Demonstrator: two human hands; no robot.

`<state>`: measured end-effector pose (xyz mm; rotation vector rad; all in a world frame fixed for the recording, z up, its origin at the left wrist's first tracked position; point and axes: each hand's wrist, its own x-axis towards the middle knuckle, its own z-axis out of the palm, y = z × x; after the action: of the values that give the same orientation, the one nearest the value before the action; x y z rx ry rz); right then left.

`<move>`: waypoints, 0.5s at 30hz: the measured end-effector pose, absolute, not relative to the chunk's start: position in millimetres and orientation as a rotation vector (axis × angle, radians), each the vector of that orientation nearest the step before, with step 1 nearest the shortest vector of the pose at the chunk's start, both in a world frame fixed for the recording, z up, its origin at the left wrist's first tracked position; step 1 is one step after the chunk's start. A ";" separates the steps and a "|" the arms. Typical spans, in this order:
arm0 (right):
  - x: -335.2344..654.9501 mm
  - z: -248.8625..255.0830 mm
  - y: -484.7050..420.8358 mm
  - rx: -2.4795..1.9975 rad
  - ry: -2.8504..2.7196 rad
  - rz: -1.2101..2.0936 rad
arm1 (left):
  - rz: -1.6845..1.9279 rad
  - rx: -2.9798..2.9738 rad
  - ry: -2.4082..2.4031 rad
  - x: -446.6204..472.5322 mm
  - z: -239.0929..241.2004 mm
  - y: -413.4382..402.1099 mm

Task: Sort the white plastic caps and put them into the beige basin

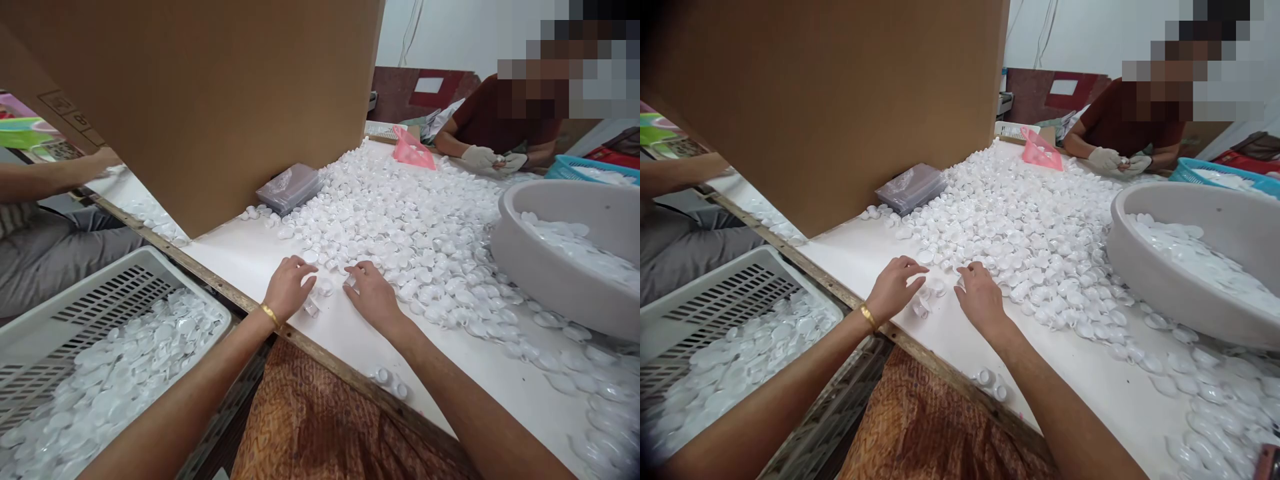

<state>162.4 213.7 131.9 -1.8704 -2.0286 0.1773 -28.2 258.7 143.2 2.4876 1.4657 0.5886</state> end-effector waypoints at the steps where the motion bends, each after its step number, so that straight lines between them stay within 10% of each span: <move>1: 159.5 131.5 213.3 -1.892 -2.034 0.156 | 0.614 2.496 1.501 -23.1 142.2 267.5; 15: 154.0 124.0 195.5 -1.839 -2.103 0.204 | 0.821 2.375 1.548 -24.5 134.0 304.5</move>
<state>154.0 195.5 124.0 -1.8385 -2.1032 0.2039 -24.5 304.5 134.0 2.3751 1.5477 0.8208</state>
